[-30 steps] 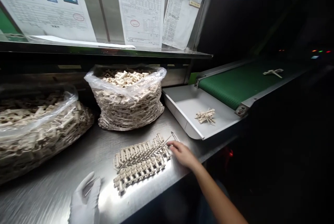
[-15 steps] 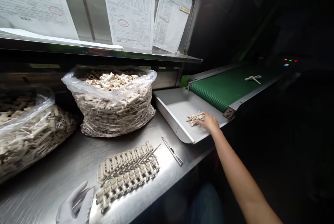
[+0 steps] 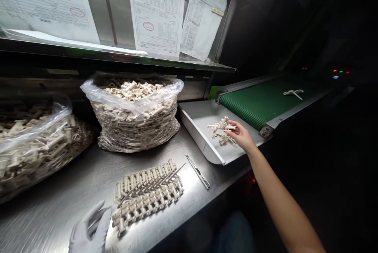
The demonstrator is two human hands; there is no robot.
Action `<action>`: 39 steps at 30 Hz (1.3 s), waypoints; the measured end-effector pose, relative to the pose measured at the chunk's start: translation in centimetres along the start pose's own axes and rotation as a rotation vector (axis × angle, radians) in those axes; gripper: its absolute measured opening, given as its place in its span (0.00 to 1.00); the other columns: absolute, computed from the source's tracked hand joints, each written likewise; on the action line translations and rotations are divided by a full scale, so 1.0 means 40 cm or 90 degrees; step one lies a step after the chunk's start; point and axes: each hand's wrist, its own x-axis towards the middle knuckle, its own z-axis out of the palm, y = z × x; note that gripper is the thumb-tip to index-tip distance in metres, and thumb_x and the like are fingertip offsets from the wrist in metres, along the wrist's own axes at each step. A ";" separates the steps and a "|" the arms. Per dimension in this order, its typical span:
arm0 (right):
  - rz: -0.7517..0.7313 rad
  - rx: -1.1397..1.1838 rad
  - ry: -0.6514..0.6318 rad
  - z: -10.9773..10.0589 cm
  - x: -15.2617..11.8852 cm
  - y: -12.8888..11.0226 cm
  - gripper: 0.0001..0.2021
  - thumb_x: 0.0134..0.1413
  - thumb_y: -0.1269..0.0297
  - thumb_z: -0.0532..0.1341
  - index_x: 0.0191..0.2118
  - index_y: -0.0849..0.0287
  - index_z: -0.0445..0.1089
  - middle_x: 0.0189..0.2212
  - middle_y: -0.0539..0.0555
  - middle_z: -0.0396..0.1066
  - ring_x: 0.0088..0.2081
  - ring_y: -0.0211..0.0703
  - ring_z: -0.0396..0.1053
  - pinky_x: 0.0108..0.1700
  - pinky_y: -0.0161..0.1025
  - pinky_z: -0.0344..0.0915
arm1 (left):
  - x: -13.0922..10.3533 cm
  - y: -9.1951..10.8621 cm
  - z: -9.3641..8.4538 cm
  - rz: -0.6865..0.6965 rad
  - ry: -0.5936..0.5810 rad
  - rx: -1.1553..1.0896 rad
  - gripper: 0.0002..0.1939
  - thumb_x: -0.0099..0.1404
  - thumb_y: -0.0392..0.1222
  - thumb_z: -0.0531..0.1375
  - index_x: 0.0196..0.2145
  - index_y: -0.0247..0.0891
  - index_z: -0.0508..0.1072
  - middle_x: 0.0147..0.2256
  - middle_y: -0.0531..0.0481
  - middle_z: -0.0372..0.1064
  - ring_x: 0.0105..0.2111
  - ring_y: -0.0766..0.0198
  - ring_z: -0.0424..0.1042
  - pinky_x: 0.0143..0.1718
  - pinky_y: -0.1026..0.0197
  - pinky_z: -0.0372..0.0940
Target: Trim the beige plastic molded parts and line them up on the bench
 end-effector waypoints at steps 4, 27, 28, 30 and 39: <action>-0.051 -0.027 -0.002 0.024 -0.050 -0.030 0.17 0.70 0.59 0.64 0.59 0.58 0.70 0.56 0.58 0.72 0.52 0.50 0.75 0.53 0.53 0.75 | -0.004 0.006 0.000 0.004 -0.016 -0.045 0.34 0.63 0.68 0.62 0.61 0.48 0.71 0.59 0.45 0.73 0.59 0.43 0.73 0.68 0.38 0.58; -0.042 0.196 0.235 0.059 -0.118 0.004 0.16 0.70 0.57 0.64 0.56 0.60 0.71 0.50 0.57 0.75 0.45 0.47 0.77 0.47 0.49 0.77 | -0.006 0.024 0.014 0.077 -0.005 -0.112 0.42 0.58 0.66 0.65 0.61 0.36 0.70 0.60 0.35 0.72 0.60 0.37 0.72 0.67 0.36 0.61; -0.060 0.205 0.247 0.061 -0.124 -0.013 0.16 0.70 0.57 0.64 0.56 0.60 0.71 0.50 0.57 0.75 0.45 0.47 0.77 0.46 0.48 0.78 | -0.013 0.026 0.016 0.088 0.010 -0.121 0.41 0.58 0.66 0.65 0.62 0.37 0.70 0.60 0.36 0.71 0.60 0.37 0.71 0.66 0.35 0.61; -0.105 0.209 0.257 0.071 -0.154 -0.062 0.16 0.70 0.58 0.64 0.56 0.61 0.71 0.50 0.57 0.76 0.45 0.47 0.78 0.47 0.49 0.78 | -0.038 0.039 0.021 0.121 0.046 -0.130 0.40 0.60 0.66 0.65 0.63 0.38 0.70 0.62 0.36 0.69 0.61 0.36 0.70 0.66 0.34 0.61; -0.312 0.064 0.196 0.251 -0.425 -0.191 0.15 0.59 0.79 0.68 0.46 0.51 0.80 0.52 0.53 0.81 0.53 0.48 0.80 0.59 0.42 0.75 | -0.074 0.141 0.050 0.206 0.074 -0.138 0.34 0.64 0.64 0.64 0.59 0.39 0.72 0.62 0.38 0.68 0.63 0.38 0.67 0.68 0.34 0.58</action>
